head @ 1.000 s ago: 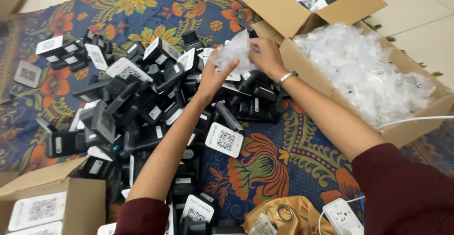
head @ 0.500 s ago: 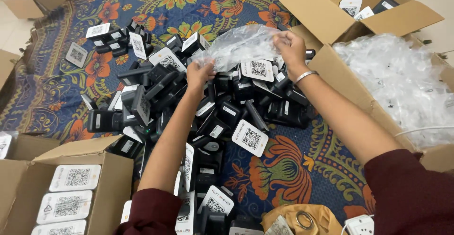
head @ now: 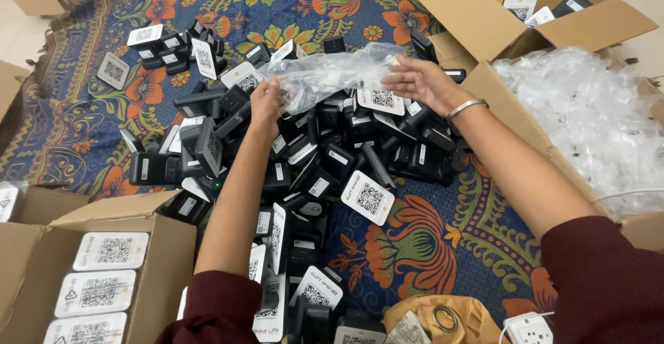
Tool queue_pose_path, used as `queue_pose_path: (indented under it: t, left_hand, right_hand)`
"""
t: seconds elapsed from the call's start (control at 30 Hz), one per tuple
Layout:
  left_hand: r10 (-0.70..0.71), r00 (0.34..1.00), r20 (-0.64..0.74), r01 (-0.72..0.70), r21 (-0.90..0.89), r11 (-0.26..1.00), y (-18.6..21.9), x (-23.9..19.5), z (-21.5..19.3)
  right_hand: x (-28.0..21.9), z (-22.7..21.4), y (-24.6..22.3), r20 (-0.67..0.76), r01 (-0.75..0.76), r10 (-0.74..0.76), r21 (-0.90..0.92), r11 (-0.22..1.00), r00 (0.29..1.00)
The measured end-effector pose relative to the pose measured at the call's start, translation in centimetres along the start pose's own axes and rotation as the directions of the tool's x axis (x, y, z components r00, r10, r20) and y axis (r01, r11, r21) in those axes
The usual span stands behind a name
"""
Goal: The person packs electronic components with QR codes into plastic bags and then places them into cardboard boxes.
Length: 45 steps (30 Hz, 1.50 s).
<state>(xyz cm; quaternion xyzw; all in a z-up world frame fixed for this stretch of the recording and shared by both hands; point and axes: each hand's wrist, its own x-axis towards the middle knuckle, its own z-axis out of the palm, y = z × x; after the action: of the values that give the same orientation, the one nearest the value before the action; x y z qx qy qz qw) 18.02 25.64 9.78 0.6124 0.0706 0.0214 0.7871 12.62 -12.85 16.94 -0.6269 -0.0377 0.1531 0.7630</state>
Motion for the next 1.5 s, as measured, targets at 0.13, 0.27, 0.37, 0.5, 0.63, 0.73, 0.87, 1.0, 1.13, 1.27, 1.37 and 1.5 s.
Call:
queue_pose_path:
  t: [0.13,0.27,0.37,0.5,0.63,0.73,0.87,1.0,1.13,1.27,1.37,1.5]
  left_hand:
    - [0.199,0.979,0.053,-0.198,-0.019,0.980,-1.0,0.6,0.5]
    - [0.283,0.959,0.019,-0.283,0.024,0.959,-1.2,0.9,1.8]
    - [0.339,0.940,0.029,-0.340,0.025,0.940,-1.4,1.2,2.9]
    - [0.642,0.765,0.050,-0.637,0.205,0.743,-2.7,2.2,3.4]
    - [0.749,0.658,0.072,-0.556,0.717,0.420,1.5,-2.9,5.2]
    - [0.593,0.805,-0.015,-0.404,0.718,0.567,2.2,-4.3,5.6]
    - [0.665,0.746,-0.036,-0.445,0.717,0.537,0.1,-2.6,5.0]
    - [0.642,0.761,-0.094,-0.373,0.746,0.551,0.1,-2.0,4.7]
    - [0.556,0.820,-0.138,-0.194,0.847,0.495,3.9,-6.7,5.0]
    - [0.557,0.830,0.020,-0.245,0.910,0.333,3.2,-6.7,3.5]
    - [0.545,0.838,0.041,-0.281,0.888,0.365,2.0,-5.0,1.9]
    - [0.226,0.959,-0.172,-0.038,0.712,0.701,3.6,-6.2,2.7]
  right_hand:
    - [-1.3,1.3,-1.3,0.122,-0.133,0.146,-0.110,0.985,0.982]
    - [-1.5,2.0,-1.8,0.287,-0.169,0.219,-0.187,0.968,0.933]
    - [-0.2,1.4,-0.1,0.269,-0.177,0.228,-0.201,0.963,0.936]
    - [1.2,0.5,2.2,0.182,-0.166,0.207,-0.218,0.962,0.961]
    - [1.2,-0.3,2.3,0.074,-0.059,0.066,-0.097,0.994,0.995]
    - [-0.4,0.6,0.0,-0.060,0.194,-0.189,0.090,0.977,0.980]
    - [-2.8,3.1,-2.3,0.021,0.191,-0.195,0.121,0.974,0.981]
    - [-1.1,1.8,0.9,0.102,0.162,-0.146,-0.170,0.972,0.984]
    - [-1.5,2.7,0.1,0.089,0.188,-0.171,-0.233,0.954,0.981]
    - [-2.9,4.2,-1.7,0.088,0.153,-0.136,-0.222,0.963,0.987]
    - [-3.4,4.2,-2.1,0.085,0.146,-0.128,-0.242,0.959,0.988]
    - [-3.0,3.0,-1.1,0.162,0.294,-0.250,-0.360,0.886,0.954]
